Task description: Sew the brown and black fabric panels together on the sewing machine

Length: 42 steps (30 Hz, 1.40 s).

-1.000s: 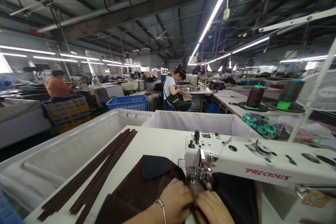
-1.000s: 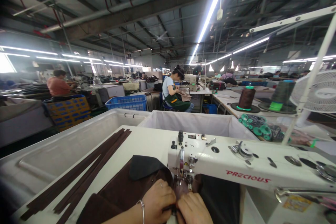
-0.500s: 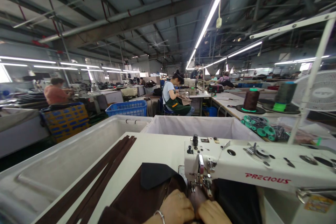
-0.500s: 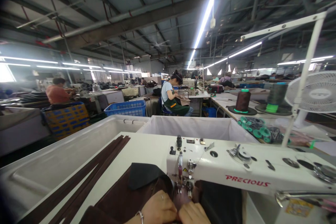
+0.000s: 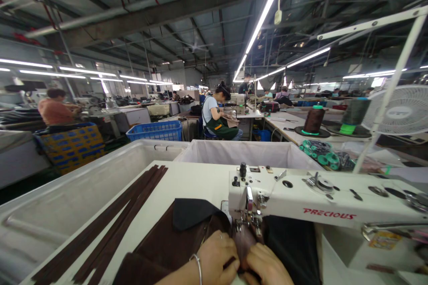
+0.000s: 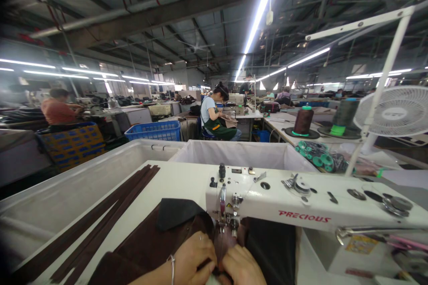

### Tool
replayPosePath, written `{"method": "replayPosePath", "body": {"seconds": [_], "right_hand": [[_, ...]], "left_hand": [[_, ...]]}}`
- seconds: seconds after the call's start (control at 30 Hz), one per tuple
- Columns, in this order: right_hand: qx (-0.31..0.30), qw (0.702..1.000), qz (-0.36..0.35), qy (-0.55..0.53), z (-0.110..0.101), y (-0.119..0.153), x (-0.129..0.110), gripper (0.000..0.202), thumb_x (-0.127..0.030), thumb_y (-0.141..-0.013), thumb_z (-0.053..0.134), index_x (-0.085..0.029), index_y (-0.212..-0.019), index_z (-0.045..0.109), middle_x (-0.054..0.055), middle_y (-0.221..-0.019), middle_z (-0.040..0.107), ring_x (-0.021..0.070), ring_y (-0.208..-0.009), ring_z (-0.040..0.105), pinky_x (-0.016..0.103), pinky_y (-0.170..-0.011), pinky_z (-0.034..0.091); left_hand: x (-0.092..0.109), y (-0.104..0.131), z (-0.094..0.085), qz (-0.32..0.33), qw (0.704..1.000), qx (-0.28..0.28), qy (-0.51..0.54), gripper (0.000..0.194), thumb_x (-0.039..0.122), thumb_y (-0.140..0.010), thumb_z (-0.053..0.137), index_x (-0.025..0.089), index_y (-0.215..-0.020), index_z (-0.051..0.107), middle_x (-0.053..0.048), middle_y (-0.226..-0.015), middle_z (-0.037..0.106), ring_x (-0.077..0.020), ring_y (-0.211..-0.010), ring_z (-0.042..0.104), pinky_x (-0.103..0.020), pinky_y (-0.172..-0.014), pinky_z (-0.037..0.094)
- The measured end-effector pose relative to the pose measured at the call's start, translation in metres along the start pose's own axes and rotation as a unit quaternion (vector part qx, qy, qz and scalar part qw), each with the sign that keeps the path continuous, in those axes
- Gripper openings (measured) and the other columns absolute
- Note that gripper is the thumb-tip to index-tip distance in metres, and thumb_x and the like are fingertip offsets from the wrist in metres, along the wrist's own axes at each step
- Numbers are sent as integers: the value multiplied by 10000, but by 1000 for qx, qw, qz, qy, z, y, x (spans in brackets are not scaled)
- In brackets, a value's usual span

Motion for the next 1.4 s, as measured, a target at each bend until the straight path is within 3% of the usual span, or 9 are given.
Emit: {"method": "replayPosePath", "body": {"seconds": [0.2, 0.37, 0.53, 0.83, 0.93, 1.03, 1.13, 1.27, 1.4], "right_hand": [[-68, 993, 52, -84, -23, 0, -19, 169, -110, -842, 599, -202, -976, 644, 29, -865, 627, 167, -847, 556, 294, -770, 466], [-120, 984, 44, -124, -27, 2, -18, 235, -160, -924, 485, -211, -1063, 667, 55, -882, 616, 190, -881, 527, 345, -791, 456], [-140, 983, 29, -116, -32, 4, -18, 254, -149, -922, 482, -210, -1078, 673, 56, -866, 609, 196, -872, 514, 353, -770, 450], [-160, 981, 16, -105, -35, 1, -18, 288, -106, -914, 459, -212, -1097, 655, 51, -885, 601, 196, -868, 499, 351, -758, 447], [-161, 981, 27, -107, -34, 4, -18, 283, -115, -915, 462, -213, -1114, 637, 56, -909, 601, 197, -883, 505, 360, -777, 452], [-156, 981, 27, -108, -32, 5, -20, 286, -111, -906, 465, -209, -1118, 631, 56, -907, 600, 196, -879, 512, 361, -774, 457], [-153, 983, 18, -102, -33, 4, -22, 313, -93, -897, 454, -200, -1134, 629, 55, -892, 600, 197, -868, 511, 359, -764, 457], [-154, 984, 14, -83, -33, 3, -24, 317, -74, -889, 431, -184, -1097, 643, 61, -886, 599, 199, -852, 498, 359, -752, 455], [-160, 984, 28, -74, -33, 5, -28, 242, -83, -871, 448, -170, -955, 658, 77, -944, 606, 211, -892, 506, 381, -786, 459]], "left_hand": [[18, -6, -40, -73, 987, -50, 130, 180, 216, -811, 548, 197, -946, 666, -31, -935, 698, -175, -918, 622, -324, -883, 444], [10, -7, -40, -129, 975, -89, 156, 218, 277, -931, 473, 183, -1005, 655, -44, -978, 672, -167, -954, 603, -299, -903, 441], [12, -10, -38, -165, 976, -111, 84, 247, 308, -960, 442, 165, -984, 641, -55, -1007, 641, -196, -995, 565, -336, -894, 404], [10, -13, -35, -122, 981, -138, 54, 425, 364, -1002, 330, 150, -817, 648, -38, -898, 631, -152, -883, 583, -299, -816, 405], [17, -8, -37, -135, 982, -134, 17, 400, 428, -984, 359, 160, -968, 655, -61, -1069, 638, -185, -1006, 579, -342, -896, 404], [24, -2, -36, -154, 980, -114, -60, 475, 499, -902, 493, 153, -1222, 555, -120, -1330, 527, -282, -1241, 457, -463, -1024, 321], [22, -1, -31, -146, 979, -119, -80, 549, 408, -846, 556, 106, -1296, 470, -161, -1408, 453, -306, -1324, 375, -503, -1063, 278], [0, -8, -27, -129, 983, -122, -38, 363, 210, -890, 419, 109, -1230, 495, -142, -1387, 483, -241, -1314, 414, -451, -1068, 322], [-15, -10, -35, -73, 989, -129, 19, 448, 198, -805, 531, 120, -1243, 479, -153, -1386, 465, -248, -1304, 422, -426, -1074, 351]]}}
Point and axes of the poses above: each hand's wrist, its own y-axis away from the middle knuckle, its own z-axis out of the palm, x = y × z, the point moved 2 cm from there along -y, towards the middle knuckle
